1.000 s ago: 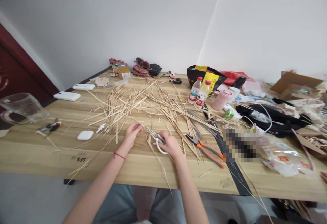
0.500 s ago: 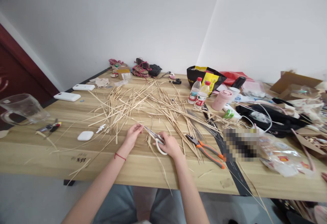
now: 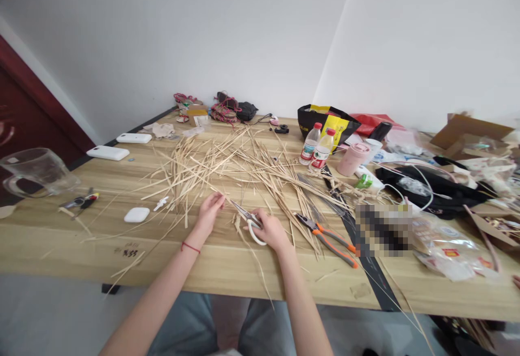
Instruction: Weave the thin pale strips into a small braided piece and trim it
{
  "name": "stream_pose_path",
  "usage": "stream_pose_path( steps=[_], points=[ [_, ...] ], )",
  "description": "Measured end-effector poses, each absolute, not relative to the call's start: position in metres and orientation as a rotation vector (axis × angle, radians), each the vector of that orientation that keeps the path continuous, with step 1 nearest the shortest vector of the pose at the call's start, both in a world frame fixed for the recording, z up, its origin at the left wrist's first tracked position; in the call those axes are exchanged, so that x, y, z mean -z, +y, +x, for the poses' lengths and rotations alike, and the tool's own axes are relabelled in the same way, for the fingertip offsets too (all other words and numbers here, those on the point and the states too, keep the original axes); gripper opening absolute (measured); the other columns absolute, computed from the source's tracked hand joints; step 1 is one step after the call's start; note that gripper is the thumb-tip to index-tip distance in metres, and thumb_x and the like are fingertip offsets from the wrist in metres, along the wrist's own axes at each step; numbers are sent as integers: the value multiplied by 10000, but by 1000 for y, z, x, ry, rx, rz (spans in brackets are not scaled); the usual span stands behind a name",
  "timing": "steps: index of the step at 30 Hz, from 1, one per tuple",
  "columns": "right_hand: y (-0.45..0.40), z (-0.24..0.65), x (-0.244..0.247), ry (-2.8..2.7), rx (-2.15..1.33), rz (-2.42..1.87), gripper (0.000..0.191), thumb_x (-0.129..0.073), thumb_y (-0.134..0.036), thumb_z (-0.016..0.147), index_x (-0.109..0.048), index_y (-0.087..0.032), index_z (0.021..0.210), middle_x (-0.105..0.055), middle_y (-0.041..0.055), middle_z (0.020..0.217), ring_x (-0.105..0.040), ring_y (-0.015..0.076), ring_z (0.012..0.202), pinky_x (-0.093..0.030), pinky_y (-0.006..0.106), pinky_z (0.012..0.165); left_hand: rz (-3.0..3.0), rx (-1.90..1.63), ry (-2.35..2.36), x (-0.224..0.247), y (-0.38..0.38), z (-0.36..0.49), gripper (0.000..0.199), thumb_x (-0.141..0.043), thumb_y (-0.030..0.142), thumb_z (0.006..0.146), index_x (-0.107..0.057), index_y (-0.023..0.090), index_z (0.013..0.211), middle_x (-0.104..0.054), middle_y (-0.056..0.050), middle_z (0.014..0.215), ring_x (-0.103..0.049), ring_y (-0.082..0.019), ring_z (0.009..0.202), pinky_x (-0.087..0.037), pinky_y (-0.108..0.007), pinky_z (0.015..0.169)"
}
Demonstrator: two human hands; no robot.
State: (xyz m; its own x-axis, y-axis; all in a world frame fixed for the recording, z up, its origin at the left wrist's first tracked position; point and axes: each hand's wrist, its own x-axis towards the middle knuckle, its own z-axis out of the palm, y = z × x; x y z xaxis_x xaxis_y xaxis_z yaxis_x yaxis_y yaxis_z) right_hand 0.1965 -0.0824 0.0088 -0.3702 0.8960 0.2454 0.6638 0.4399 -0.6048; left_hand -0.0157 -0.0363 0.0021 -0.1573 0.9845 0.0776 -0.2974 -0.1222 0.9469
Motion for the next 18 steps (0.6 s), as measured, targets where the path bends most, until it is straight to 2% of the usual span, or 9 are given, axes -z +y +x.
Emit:
stream_pose_path(
  steps=[9, 18],
  points=[
    [-83, 196, -8, -2136, -551, -1310, 382, -588, -469, 755, -501, -205, 1017, -616, 2, 693, -567, 157, 595, -352, 222, 558, 984, -1486, 1046, 3, -35, -15, 296, -742, 334, 573, -590, 152, 751, -579, 15, 661, -473, -76, 545, -362, -208, 538],
    [-82, 197, -7, -2144, -577, -1312, 350, -565, -446, 781, -500, -206, 1027, -608, -3, 690, -545, 149, 581, -348, 222, 560, 994, -1483, 1058, 3, -35, -15, 282, -736, 331, 576, -593, 153, 741, -576, 22, 643, -469, -77, 536, -358, -215, 546]
  ],
)
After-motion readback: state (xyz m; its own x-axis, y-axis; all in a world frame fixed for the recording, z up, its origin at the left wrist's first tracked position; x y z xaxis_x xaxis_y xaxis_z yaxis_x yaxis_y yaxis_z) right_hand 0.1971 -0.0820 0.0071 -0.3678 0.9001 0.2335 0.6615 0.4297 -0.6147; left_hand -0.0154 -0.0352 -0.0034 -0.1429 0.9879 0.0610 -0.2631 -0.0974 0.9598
